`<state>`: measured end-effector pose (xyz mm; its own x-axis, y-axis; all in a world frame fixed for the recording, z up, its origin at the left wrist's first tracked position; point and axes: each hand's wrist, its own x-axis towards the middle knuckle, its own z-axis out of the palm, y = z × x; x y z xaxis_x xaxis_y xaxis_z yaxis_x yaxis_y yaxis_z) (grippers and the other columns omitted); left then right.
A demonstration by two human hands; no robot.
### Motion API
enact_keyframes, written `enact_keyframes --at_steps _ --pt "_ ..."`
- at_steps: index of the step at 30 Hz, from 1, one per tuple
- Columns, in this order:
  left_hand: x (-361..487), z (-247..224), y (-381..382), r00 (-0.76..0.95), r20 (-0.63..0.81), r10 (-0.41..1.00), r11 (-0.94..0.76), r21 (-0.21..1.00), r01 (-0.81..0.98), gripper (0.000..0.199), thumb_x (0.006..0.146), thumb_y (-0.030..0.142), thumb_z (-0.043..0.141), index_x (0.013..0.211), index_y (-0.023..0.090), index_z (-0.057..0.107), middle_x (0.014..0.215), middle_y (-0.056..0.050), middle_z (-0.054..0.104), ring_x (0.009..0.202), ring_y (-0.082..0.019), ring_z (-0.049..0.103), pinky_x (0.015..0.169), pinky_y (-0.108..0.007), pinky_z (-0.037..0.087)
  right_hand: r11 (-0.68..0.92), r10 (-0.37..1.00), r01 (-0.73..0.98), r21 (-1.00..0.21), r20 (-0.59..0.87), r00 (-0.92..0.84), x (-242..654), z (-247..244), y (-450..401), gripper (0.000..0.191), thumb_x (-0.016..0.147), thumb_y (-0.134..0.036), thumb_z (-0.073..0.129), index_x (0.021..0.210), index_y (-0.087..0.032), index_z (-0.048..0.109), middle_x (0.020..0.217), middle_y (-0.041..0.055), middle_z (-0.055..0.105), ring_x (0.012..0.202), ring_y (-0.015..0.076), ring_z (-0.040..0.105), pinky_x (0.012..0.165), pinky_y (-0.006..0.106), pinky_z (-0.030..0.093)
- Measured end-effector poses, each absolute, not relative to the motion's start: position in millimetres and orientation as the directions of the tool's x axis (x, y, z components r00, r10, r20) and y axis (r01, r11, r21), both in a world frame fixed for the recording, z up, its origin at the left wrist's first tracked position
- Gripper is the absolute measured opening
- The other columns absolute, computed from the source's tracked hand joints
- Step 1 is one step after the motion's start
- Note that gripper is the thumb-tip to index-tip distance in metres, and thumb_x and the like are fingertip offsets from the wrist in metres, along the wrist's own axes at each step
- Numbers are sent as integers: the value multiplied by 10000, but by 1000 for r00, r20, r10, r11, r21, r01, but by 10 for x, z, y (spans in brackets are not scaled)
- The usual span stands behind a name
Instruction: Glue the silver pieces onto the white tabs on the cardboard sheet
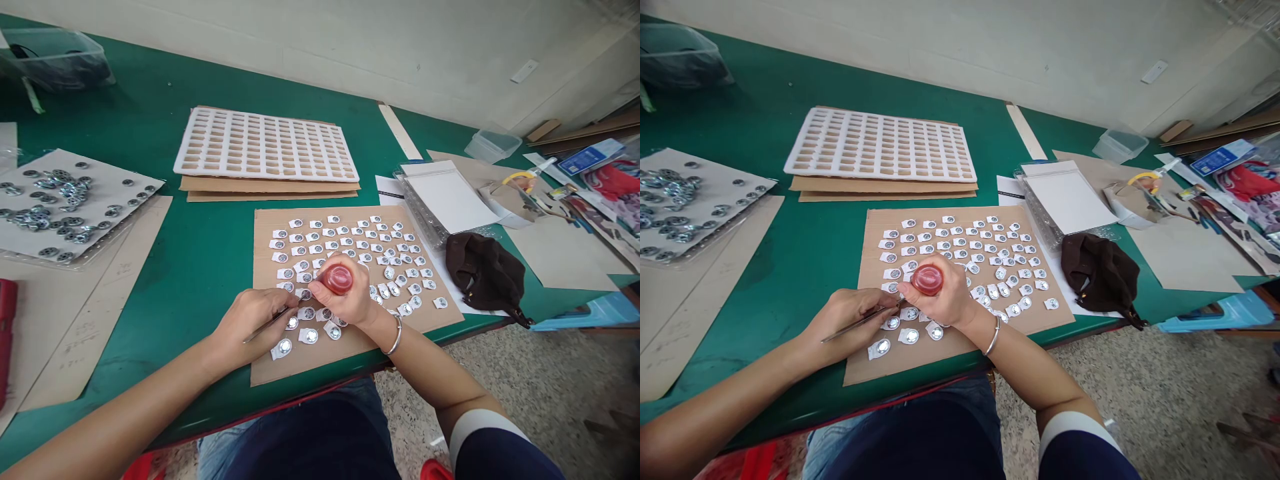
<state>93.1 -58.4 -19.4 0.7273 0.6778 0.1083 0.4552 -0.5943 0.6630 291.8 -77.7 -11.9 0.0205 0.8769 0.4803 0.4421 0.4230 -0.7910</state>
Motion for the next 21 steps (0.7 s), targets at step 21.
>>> enact_keyframes --at_steps 21 --pt "934 -207 -579 713 122 691 -591 664 459 145 880 247 474 891 200 611 791 1 684 696 -136 633 605 -229 425 394 894 435 -810 447 22 2907 -120 -782 231 684 -284 694 820 -224 517 708 -13 583 616 133 568 580 299 506"
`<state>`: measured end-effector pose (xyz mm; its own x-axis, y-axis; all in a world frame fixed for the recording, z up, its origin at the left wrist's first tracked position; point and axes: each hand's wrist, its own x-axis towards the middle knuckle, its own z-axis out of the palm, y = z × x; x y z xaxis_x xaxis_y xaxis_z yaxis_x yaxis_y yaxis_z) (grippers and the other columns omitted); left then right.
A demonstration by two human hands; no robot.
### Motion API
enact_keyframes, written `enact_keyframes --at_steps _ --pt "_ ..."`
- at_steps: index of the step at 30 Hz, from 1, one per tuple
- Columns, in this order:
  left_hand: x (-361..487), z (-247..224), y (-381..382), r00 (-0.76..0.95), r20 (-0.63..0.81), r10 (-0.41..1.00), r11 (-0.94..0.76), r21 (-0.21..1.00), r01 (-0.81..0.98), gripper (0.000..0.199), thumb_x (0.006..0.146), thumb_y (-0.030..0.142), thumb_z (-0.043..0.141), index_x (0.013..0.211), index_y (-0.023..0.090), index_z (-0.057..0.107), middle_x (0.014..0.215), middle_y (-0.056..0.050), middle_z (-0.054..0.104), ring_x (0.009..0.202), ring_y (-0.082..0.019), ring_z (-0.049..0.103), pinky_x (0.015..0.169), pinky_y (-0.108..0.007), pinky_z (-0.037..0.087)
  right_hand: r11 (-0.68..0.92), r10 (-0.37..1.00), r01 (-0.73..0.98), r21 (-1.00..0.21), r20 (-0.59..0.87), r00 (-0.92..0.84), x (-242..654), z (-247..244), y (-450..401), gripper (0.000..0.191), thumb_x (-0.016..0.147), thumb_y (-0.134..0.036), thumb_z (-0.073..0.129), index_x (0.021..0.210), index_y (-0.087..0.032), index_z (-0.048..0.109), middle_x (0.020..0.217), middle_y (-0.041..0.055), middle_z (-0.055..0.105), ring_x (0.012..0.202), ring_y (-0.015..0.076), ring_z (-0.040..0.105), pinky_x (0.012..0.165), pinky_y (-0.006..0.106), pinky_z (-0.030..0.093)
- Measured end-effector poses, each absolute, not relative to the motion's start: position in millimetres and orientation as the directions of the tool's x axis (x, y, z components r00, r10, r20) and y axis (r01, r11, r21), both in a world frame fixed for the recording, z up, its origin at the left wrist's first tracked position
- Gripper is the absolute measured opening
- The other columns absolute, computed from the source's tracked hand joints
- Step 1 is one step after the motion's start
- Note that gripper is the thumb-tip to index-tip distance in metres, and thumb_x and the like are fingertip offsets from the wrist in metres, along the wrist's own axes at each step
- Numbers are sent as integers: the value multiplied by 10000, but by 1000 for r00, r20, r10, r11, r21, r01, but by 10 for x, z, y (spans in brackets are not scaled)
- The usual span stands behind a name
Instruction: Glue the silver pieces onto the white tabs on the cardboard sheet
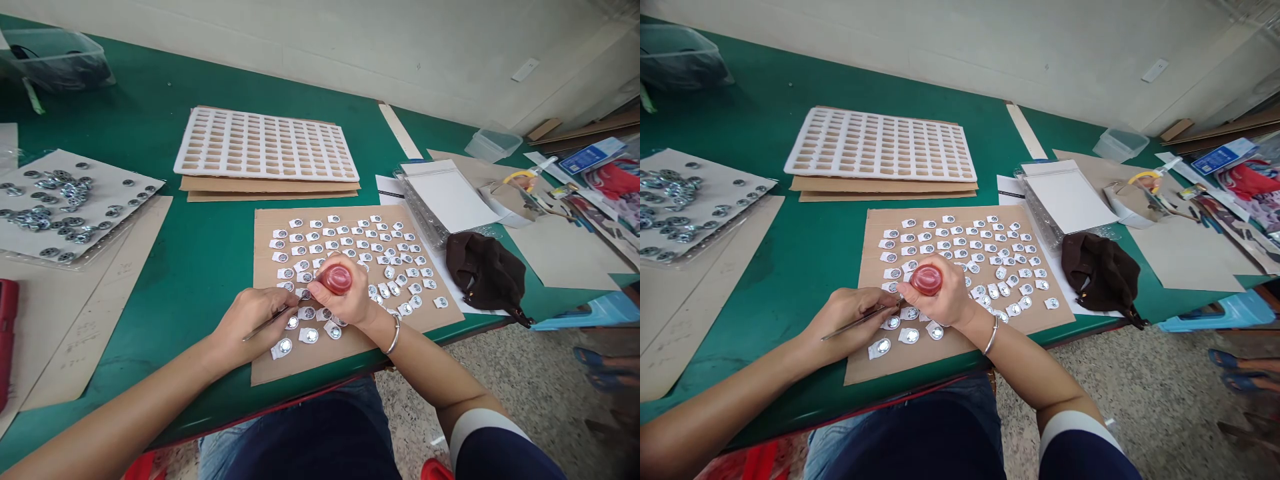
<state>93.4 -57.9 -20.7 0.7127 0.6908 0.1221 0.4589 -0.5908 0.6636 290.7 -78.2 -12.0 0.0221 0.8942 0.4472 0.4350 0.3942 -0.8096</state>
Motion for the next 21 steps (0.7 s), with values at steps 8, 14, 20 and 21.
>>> enact_keyframes --at_steps 8,14,20,21 --pt "948 -157 -572 715 74 696 -564 672 480 175 888 260 466 909 201 630 788 -2 685 693 -133 630 607 -226 430 413 888 417 -810 460 16 2890 -138 -770 242 677 -275 701 829 -217 522 707 -4 593 621 138 569 578 304 505" --pt "941 -197 -573 713 78 697 -558 682 472 188 886 277 468 924 204 637 795 -6 687 696 -137 632 608 -229 435 412 887 422 -808 461 17 2869 -142 -757 232 689 -318 694 816 -219 527 703 -4 600 627 140 577 583 310 513" --pt "950 -118 -577 714 62 697 -553 681 480 183 882 254 469 924 200 639 800 -8 690 692 -135 633 606 -225 436 416 880 433 -799 474 28 2844 -120 -760 247 700 -368 693 798 -211 529 673 -1 591 604 142 562 565 320 509" --pt "953 -96 -579 716 59 695 -554 679 482 182 882 248 468 921 200 639 799 -7 690 689 -132 632 606 -223 436 415 881 433 -800 472 26 2840 -119 -763 244 703 -368 691 793 -212 527 669 -2 589 602 141 561 563 319 509"
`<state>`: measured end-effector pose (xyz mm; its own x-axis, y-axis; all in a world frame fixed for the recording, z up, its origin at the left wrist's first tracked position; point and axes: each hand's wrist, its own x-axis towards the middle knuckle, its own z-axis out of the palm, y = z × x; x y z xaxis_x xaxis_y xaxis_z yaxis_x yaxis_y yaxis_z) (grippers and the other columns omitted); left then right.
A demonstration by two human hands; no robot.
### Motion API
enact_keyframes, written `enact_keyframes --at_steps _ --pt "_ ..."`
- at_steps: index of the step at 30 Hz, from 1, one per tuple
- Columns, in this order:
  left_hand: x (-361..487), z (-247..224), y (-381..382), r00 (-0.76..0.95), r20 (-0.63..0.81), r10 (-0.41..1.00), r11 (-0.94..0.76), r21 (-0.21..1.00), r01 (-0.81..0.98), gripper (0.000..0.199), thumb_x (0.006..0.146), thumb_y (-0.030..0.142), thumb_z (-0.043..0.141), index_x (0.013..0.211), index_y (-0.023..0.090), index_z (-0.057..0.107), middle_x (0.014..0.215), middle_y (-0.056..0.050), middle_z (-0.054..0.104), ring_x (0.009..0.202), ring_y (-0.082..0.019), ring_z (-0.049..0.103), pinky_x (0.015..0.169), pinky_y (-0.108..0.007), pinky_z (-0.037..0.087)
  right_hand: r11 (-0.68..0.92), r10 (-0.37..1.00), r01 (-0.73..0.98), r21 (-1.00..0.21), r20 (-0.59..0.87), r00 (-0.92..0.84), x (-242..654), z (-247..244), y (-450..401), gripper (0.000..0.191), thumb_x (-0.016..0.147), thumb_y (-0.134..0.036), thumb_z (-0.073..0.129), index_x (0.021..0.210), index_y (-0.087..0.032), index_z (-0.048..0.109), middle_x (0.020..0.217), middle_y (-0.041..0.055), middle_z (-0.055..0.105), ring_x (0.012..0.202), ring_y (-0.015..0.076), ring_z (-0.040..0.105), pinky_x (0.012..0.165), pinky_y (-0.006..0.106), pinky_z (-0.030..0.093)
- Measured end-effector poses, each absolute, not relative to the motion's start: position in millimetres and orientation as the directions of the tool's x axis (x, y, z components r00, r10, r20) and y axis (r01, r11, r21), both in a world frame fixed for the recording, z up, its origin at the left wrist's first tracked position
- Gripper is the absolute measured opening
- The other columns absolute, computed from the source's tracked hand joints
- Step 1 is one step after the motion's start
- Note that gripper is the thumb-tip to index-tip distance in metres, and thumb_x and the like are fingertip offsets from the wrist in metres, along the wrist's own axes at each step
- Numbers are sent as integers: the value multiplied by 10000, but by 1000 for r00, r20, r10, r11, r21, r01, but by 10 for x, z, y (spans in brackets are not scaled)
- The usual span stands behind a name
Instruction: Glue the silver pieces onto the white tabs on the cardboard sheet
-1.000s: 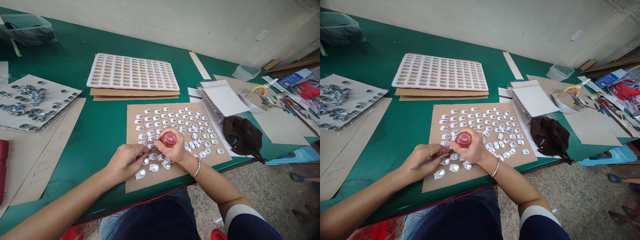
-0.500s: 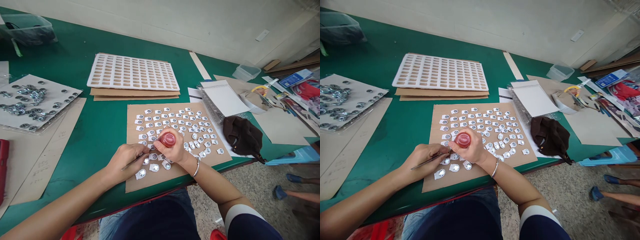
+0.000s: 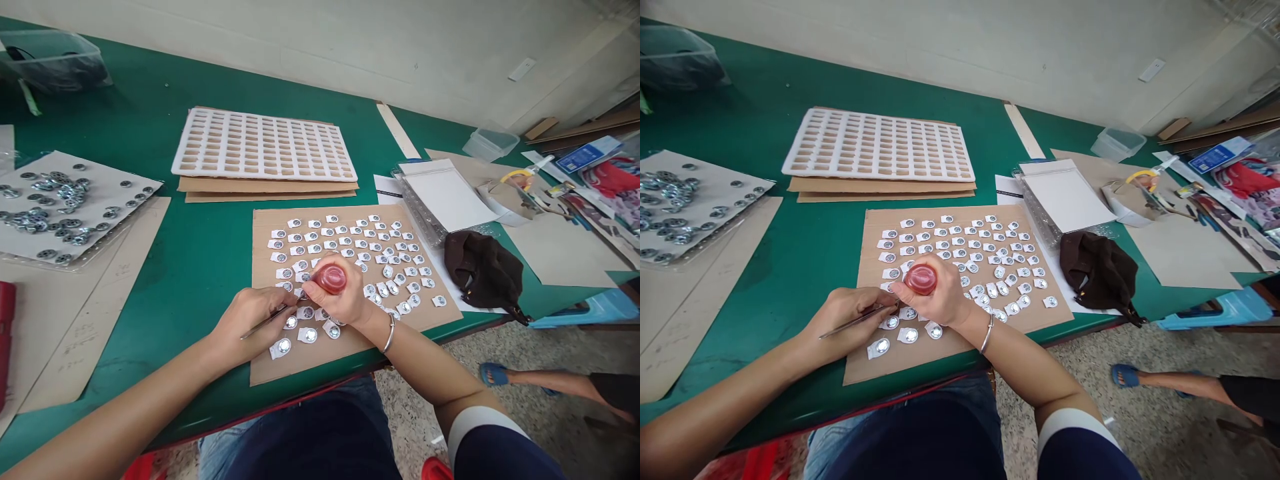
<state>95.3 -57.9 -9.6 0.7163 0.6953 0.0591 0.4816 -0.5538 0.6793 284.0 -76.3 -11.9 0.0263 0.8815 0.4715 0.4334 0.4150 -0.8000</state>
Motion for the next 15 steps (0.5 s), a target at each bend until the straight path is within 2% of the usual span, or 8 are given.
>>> enact_keyframes --at_steps 5,10,13,15 --pt "957 -134 -570 702 79 707 -561 667 491 153 867 236 487 875 202 636 764 2 686 653 -124 628 576 -213 437 364 905 397 -842 420 61 2896 -139 -751 254 703 -376 688 800 -218 514 683 -8 578 603 142 587 558 322 534" --pt "914 -245 -594 657 214 723 -615 632 471 105 848 238 524 877 202 618 835 -16 698 719 -145 653 590 -220 470 282 921 98 -954 298 251 3103 -103 -665 197 831 -428 505 851 -237 464 694 -20 523 462 109 593 378 254 495" --pt "888 -177 -685 686 300 663 -695 589 413 80 848 203 532 894 201 597 845 -22 697 753 -155 663 625 -233 492 278 901 47 -959 278 333 3160 -17 -666 212 825 -445 498 868 -243 454 740 -14 516 469 109 609 389 252 507" --pt "887 -115 -769 733 354 580 -769 535 350 96 845 161 527 918 200 577 842 -23 697 783 -164 668 669 -253 508 255 926 43 -966 257 276 3129 46 -710 217 815 -445 511 887 -248 453 737 -14 530 462 109 608 389 251 503"
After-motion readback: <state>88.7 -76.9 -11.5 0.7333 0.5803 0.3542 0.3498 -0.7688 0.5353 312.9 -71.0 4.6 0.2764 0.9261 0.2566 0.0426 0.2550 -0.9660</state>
